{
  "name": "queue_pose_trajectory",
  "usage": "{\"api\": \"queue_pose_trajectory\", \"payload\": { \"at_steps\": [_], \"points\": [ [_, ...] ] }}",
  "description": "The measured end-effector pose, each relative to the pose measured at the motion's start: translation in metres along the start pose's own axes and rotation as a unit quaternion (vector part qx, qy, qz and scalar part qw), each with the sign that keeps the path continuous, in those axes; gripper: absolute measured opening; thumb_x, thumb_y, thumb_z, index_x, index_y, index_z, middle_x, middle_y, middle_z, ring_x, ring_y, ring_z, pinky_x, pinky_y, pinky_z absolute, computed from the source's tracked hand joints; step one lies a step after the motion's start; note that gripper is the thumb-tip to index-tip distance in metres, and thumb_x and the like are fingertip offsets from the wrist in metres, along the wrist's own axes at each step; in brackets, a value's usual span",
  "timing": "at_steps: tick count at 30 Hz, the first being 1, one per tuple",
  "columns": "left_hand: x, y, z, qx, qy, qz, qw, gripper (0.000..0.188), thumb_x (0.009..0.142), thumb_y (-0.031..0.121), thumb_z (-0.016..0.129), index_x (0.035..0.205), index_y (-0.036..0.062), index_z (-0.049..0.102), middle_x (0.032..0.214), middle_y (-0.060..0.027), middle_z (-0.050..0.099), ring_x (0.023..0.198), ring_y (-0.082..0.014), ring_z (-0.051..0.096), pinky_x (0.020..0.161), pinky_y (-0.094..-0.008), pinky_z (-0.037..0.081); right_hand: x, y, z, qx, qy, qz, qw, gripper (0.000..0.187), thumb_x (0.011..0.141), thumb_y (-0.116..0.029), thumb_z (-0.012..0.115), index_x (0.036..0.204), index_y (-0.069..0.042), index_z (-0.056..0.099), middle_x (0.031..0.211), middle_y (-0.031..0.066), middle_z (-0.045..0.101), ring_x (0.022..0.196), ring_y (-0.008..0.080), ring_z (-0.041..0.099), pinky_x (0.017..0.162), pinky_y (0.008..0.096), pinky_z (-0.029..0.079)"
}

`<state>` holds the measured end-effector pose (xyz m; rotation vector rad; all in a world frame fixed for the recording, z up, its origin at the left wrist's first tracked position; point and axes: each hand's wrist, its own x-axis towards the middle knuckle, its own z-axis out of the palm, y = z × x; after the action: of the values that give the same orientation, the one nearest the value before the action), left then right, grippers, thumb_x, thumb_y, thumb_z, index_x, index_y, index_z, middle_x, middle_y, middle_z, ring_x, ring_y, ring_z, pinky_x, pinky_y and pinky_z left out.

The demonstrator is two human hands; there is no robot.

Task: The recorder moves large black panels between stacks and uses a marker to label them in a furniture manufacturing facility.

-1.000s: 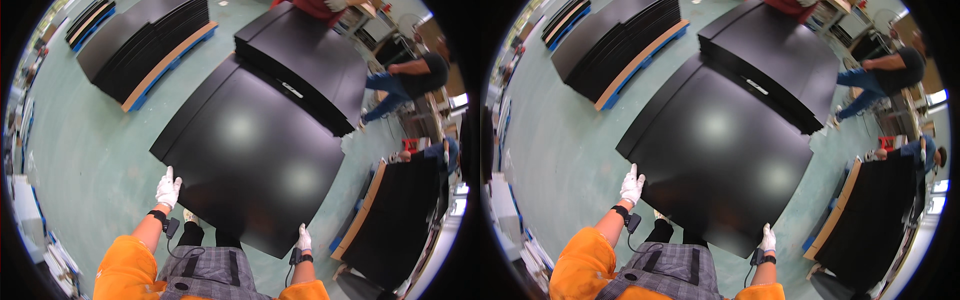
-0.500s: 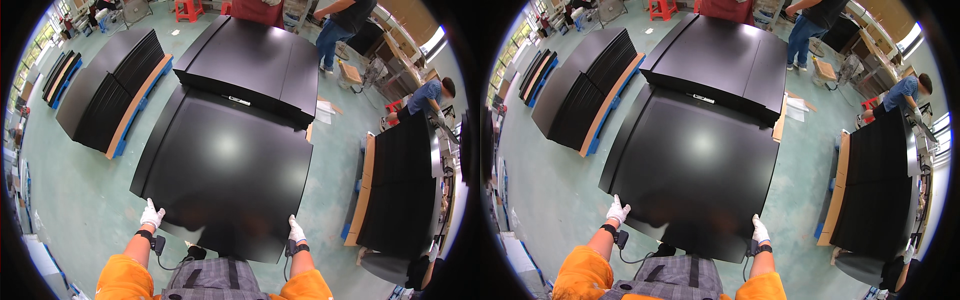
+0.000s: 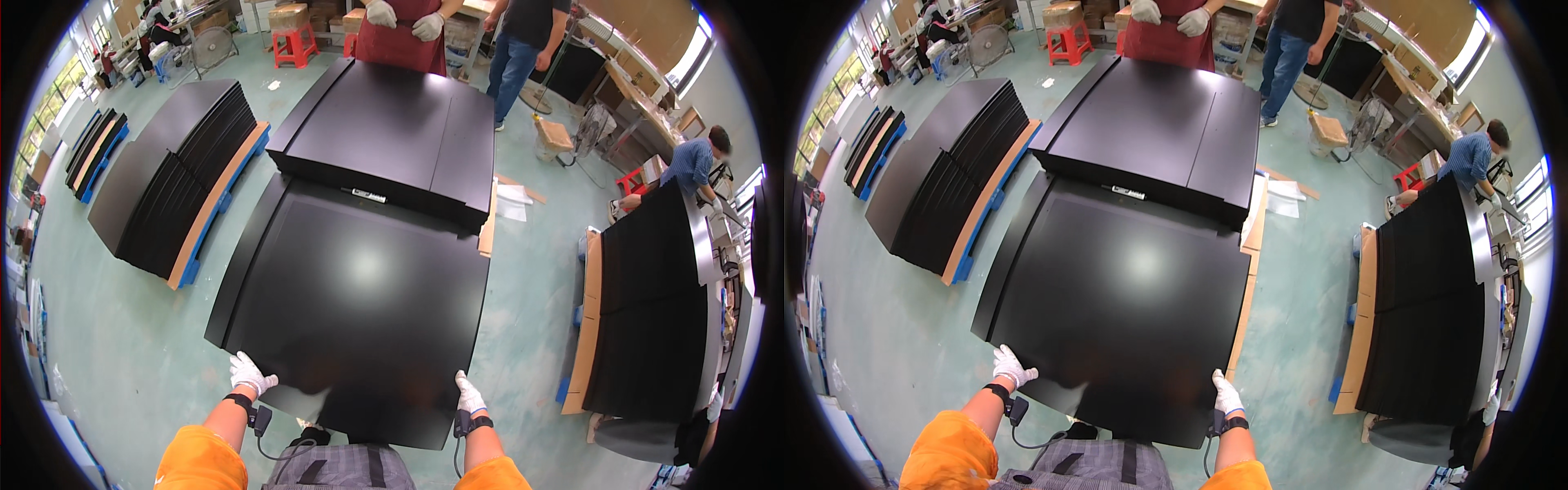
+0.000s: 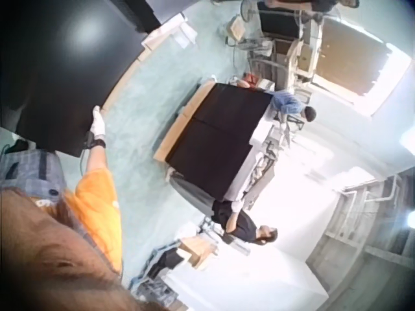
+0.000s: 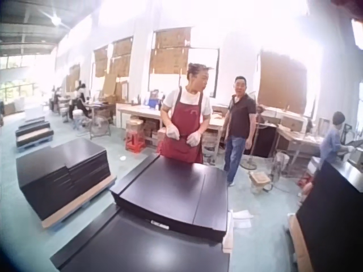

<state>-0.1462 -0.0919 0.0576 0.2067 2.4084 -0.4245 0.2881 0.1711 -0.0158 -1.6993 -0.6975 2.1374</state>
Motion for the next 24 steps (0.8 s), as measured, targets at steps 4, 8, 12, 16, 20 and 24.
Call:
{"api": "queue_pose_trajectory", "payload": {
  "at_steps": [4, 8, 12, 16, 20, 24],
  "points": [
    [-0.014, 0.016, -0.001, 0.014, -0.008, 0.009, 1.0, 0.129, 0.06, 0.054, 0.08, 0.147, 0.0001, 0.0, 0.151, -0.0279, 0.009, 0.135, -0.0406, 0.027, 0.107, -0.0449, 0.033, 0.008, -0.005, -0.008, -0.065, 0.019, -0.022, 0.997, 0.06, 0.09, -0.04, 0.059, 0.134, -0.001, 0.047, 0.139, 0.0083, 0.046, 0.131, 0.0171, 0.037, 0.111, 0.0318, 0.021],
    [-0.03, 0.02, -0.001, 0.032, -0.028, 0.006, 0.999, 0.131, 0.06, 0.058, 0.078, 0.147, -0.0003, -0.001, 0.151, -0.0284, 0.007, 0.136, -0.0414, 0.025, 0.107, -0.0463, 0.033, -0.042, -0.04, 0.036, -0.145, 0.061, 0.015, 0.987, 0.068, 0.088, -0.051, 0.058, 0.135, -0.002, 0.047, 0.141, 0.0112, 0.043, 0.132, 0.0205, 0.035, 0.111, 0.0328, 0.022],
    [-0.043, 0.038, 0.001, 0.046, -0.044, 0.023, 0.998, 0.131, 0.062, 0.059, 0.077, 0.147, -0.0006, -0.002, 0.151, -0.0291, 0.005, 0.137, -0.0423, 0.024, 0.107, -0.0476, 0.033, -0.032, -0.03, 0.02, -0.234, 0.071, -0.004, 0.97, 0.072, 0.088, -0.06, 0.049, 0.131, -0.002, 0.051, 0.135, 0.0153, 0.05, 0.129, 0.0234, 0.043, 0.107, 0.0328, 0.029],
    [-0.048, 0.045, 0.004, 0.046, -0.061, 0.031, 0.997, 0.13, 0.063, 0.061, 0.074, 0.146, -0.0016, -0.004, 0.151, -0.0306, 0.002, 0.137, -0.0445, 0.023, 0.109, -0.047, 0.031, -0.021, -0.026, 0.014, -0.407, 0.1, -0.013, 0.908, 0.084, 0.088, -0.069, 0.032, 0.127, 0.002, 0.052, 0.128, 0.0251, 0.053, 0.125, 0.0356, 0.046, 0.104, 0.0405, 0.033],
    [-0.048, 0.053, 0.006, 0.06, -0.084, 0.029, 0.994, 0.131, 0.064, 0.065, 0.071, 0.146, -0.0032, -0.005, 0.151, -0.0295, 0.001, 0.137, -0.0457, 0.021, 0.11, -0.0466, 0.028, -0.023, -0.016, 0.018, -0.395, 0.155, -0.009, 0.906, 0.093, 0.08, -0.072, 0.045, 0.133, 0.005, 0.044, 0.136, 0.0265, 0.044, 0.13, 0.0383, 0.039, 0.107, 0.0404, 0.032],
    [-0.043, 0.057, 0.006, 0.084, -0.089, 0.016, 0.992, 0.131, 0.063, 0.063, 0.075, 0.147, 0.0026, -0.005, 0.153, -0.025, -0.002, 0.139, -0.0412, 0.022, 0.108, -0.0458, 0.034, -0.018, 0.01, 0.009, -0.414, 0.171, 0.01, 0.894, 0.09, 0.078, -0.07, 0.052, 0.13, 0.004, 0.048, 0.131, 0.0269, 0.049, 0.126, 0.038, 0.044, 0.104, 0.0411, 0.037]
  ]
}}
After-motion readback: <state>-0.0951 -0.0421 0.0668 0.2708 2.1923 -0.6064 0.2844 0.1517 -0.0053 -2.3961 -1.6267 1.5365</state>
